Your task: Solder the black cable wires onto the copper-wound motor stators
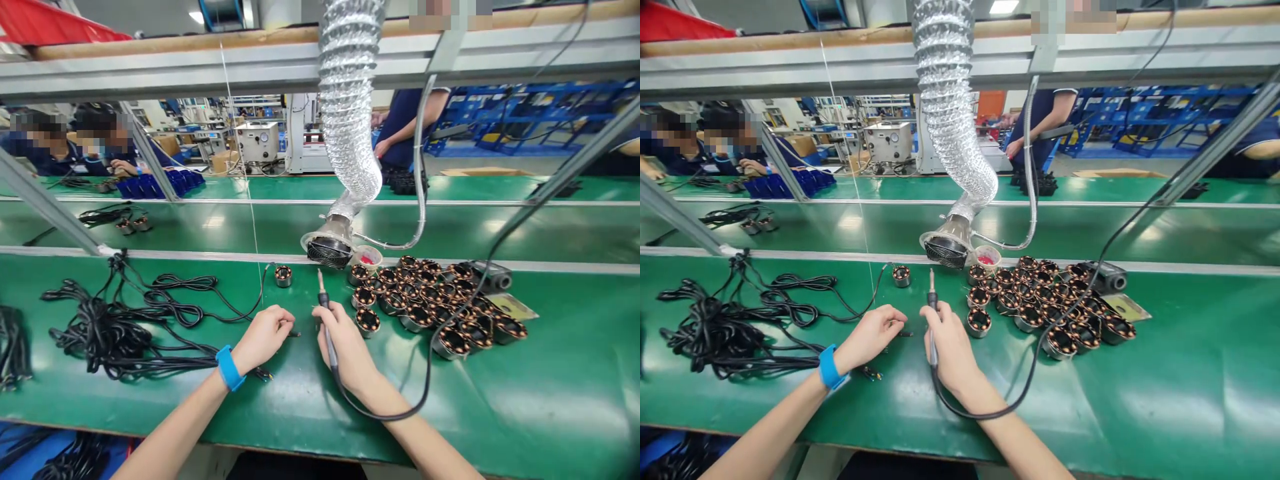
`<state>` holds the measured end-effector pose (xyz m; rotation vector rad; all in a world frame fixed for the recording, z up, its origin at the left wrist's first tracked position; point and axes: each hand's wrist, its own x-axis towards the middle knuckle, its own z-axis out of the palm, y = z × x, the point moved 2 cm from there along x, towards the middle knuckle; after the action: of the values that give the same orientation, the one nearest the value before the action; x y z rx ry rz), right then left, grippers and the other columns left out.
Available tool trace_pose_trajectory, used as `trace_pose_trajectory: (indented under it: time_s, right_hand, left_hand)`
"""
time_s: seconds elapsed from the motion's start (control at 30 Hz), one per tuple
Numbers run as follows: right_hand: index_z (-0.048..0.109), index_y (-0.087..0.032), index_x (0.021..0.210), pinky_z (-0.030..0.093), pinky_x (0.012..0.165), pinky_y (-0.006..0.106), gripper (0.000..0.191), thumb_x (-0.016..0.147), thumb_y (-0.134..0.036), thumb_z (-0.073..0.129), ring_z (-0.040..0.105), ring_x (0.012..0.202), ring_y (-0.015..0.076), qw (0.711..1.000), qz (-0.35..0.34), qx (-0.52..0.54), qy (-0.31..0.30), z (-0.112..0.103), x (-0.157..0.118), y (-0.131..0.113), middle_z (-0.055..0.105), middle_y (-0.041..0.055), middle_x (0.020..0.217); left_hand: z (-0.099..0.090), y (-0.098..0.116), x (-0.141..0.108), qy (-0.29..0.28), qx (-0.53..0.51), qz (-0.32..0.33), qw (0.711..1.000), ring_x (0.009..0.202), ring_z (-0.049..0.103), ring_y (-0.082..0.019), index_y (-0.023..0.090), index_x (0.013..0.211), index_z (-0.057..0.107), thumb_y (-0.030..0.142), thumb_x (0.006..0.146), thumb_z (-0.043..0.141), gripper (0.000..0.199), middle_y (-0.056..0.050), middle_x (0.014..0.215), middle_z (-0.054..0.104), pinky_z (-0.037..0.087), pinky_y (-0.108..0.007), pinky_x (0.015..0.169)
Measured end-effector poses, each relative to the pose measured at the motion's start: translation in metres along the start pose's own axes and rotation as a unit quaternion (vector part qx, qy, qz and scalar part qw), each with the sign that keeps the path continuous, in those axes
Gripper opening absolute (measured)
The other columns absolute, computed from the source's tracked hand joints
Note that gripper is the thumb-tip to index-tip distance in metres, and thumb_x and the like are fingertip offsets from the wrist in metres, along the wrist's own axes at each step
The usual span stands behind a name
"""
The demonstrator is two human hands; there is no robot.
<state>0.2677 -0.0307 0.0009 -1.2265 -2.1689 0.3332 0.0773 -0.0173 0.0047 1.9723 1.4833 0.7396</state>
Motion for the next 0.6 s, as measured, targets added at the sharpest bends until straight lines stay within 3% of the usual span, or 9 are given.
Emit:
trace_pose_trajectory:
  time_s: [0.1,0.23,0.4,0.5,0.6]
  right_hand:
    - [0.048,-0.025,0.122,0.05,0.08,0.028,0.053,0.077,0.003,0.038,0.058,0.082,0.0149,0.996,-0.015,0.093,0.003,0.004,0.008,-0.004,0.05,0.0064,0.112]
    - [0.047,-0.026,0.124,0.05,0.083,0.028,0.056,0.076,0.002,0.038,0.06,0.088,0.0149,0.987,-0.034,0.156,0.024,0.002,0.018,0.003,0.05,0.0062,0.115]
    - [0.046,-0.024,0.126,0.047,0.093,0.033,0.05,0.08,-0.004,0.046,0.059,0.099,0.0177,0.976,-0.058,0.209,0.018,-0.002,0.023,0.021,0.054,0.0061,0.114]
    - [0.045,-0.023,0.126,0.046,0.097,0.035,0.044,0.085,-0.009,0.051,0.059,0.104,0.0185,0.969,-0.058,0.239,-0.005,0.003,0.021,0.03,0.056,0.0073,0.118]
    - [0.047,-0.024,0.125,0.046,0.098,0.035,0.039,0.088,-0.012,0.053,0.059,0.106,0.0187,0.968,-0.056,0.244,-0.016,0.008,0.02,0.035,0.056,0.0077,0.121]
  left_hand:
    - [0.009,0.004,0.013,0.006,0.028,0.011,1.0,0.076,0.058,-0.017,0.016,0.077,0.068,0.026,0.094,0.044,0.031,-0.006,0.079,0.064,0.039,-0.027,0.072]
    - [0.014,0.003,0.023,0.02,0.066,-0.009,0.998,0.061,0.051,-0.015,0.016,0.068,0.062,0.034,0.093,0.047,0.035,-0.002,0.066,0.06,0.033,-0.027,0.06]
    - [0.006,-0.002,0.026,0.048,0.057,-0.01,0.997,0.059,0.05,-0.014,0.018,0.085,0.061,0.033,0.089,0.054,0.017,0.002,0.064,0.058,0.032,-0.025,0.06]
    - [0.002,-0.006,0.028,0.002,0.042,-0.007,0.999,0.059,0.049,-0.013,0.017,0.081,0.063,0.028,0.088,0.051,0.019,0.001,0.063,0.059,0.033,-0.025,0.06]
    - [0.001,-0.01,0.03,-0.075,-0.033,-0.053,0.995,0.057,0.048,-0.012,0.015,0.073,0.064,0.027,0.086,0.051,0.021,0.0,0.061,0.059,0.032,-0.023,0.056]
